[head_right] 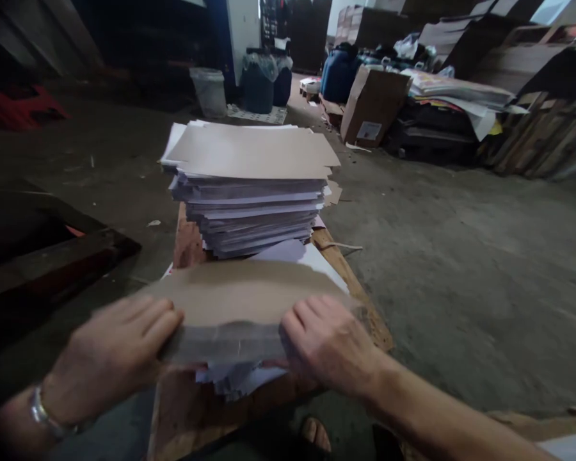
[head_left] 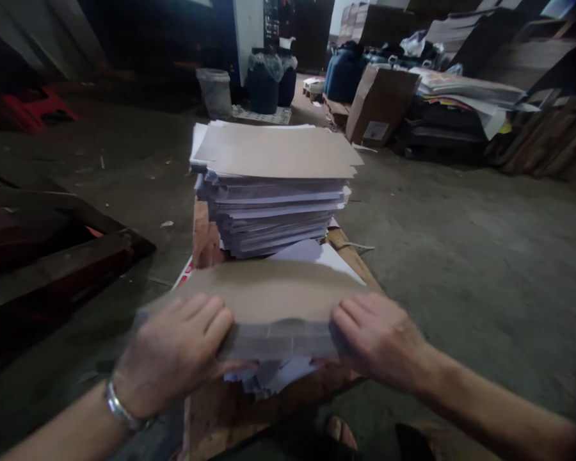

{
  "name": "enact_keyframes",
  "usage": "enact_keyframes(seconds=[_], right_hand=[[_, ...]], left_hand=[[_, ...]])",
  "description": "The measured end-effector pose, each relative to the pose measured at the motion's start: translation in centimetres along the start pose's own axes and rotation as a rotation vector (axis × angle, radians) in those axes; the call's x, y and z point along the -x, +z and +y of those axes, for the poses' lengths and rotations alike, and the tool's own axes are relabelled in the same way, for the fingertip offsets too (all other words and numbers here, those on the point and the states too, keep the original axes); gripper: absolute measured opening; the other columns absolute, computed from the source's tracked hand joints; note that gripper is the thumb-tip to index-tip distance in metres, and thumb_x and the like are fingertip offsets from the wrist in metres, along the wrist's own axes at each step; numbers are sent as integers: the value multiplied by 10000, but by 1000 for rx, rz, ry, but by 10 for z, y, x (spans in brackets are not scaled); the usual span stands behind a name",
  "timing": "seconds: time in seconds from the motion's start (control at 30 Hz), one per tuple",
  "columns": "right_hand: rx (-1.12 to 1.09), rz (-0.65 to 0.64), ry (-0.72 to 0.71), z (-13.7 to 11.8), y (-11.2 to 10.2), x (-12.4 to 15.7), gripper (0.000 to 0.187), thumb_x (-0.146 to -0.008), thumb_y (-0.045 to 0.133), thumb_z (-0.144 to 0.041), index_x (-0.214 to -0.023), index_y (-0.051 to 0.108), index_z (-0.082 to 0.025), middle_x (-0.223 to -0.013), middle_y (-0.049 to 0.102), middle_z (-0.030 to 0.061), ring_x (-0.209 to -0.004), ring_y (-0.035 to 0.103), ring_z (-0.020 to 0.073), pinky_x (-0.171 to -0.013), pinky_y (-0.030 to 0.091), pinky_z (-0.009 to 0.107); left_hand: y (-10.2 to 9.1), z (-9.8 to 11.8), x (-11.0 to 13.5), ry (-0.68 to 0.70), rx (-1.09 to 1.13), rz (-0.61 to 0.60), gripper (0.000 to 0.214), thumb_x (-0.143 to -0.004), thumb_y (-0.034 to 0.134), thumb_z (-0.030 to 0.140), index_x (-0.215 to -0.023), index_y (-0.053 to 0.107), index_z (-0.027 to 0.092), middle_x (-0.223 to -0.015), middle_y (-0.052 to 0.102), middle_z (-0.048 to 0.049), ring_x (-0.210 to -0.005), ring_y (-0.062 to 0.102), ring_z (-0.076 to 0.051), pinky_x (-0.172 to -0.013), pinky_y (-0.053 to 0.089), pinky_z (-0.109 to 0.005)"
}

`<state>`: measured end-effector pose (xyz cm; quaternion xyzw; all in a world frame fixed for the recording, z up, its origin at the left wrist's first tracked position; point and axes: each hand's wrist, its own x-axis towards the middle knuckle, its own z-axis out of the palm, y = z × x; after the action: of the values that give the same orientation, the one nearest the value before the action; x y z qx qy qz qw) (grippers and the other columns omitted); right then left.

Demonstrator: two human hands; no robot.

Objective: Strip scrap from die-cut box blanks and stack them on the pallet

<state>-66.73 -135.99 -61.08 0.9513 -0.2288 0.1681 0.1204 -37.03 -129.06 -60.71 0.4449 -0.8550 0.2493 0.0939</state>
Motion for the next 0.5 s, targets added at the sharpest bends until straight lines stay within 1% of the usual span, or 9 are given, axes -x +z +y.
enact_keyframes(seconds=[0.03,0.07,0.13,0.17,0.23,0.3,0.37,0.47,0.5], right_hand=[[-73,-51,-2,-14,15,19,503,-987,403,-583,-731,519,-166,-687,491,22,-620,405,180,-590,253,326],[-127,-91,34,-27,29,35,526,-962,416,-630,-727,515,-170,-687,497,19,-622,412,181,-593,258,327],[-201,-181,86,-48,49,58,575,-862,498,-736,-722,510,-178,-684,509,9,-622,437,181,-600,275,328],[-220,-223,113,-55,54,63,599,-799,548,-773,-723,511,-180,-682,516,5,-625,455,182,-605,290,327],[-239,-286,134,-57,52,62,632,-720,593,-811,-713,515,-183,-670,528,3,-615,489,185,-601,314,326],[-253,-315,137,-45,42,46,657,-705,567,-837,-698,516,-182,-654,540,4,-597,521,189,-588,338,322],[-258,-341,139,-24,31,22,671,-733,506,-853,-694,517,-184,-633,551,4,-567,547,201,-552,334,324],[-184,-465,177,8,16,-15,641,-845,400,-806,-733,540,-191,-610,585,18,-523,593,249,-478,211,325],[-143,-501,198,15,13,-24,646,-881,339,-790,-745,546,-194,-600,593,27,-510,602,267,-474,166,324]], left_hand=[[13,17,15,14,93,-28,461,-887,448,627,-794,525,182,-720,543,-37,-654,513,-217,-600,376,-357],[26,32,29,16,183,-63,463,-867,482,639,-788,520,185,-708,545,-29,-635,522,-204,-581,385,-343],[42,55,50,-14,317,-130,493,-800,556,683,-766,510,193,-698,556,-21,-609,541,-185,-544,406,-322],[46,61,57,-37,356,-159,509,-764,590,700,-751,508,197,-687,557,-17,-596,548,-181,-528,414,-317],[46,63,59,-68,408,-210,517,-734,620,707,-733,514,201,-673,567,-14,-580,565,-183,-506,424,-318],[41,52,46,-102,457,-272,534,-739,579,737,-707,521,207,-656,578,-15,-565,577,-195,-493,424,-329],[35,31,24,-169,524,-400,585,-749,488,791,-702,536,210,-660,600,-29,-577,595,-221,-494,413,-344],[32,-6,-18,-294,566,-685,681,-751,328,856,-751,561,215,-746,644,-66,-665,619,-281,-544,386,-374],[32,-18,-31,-319,566,-751,702,-753,288,863,-767,564,218,-783,654,-76,-702,622,-296,-568,380,-381]])
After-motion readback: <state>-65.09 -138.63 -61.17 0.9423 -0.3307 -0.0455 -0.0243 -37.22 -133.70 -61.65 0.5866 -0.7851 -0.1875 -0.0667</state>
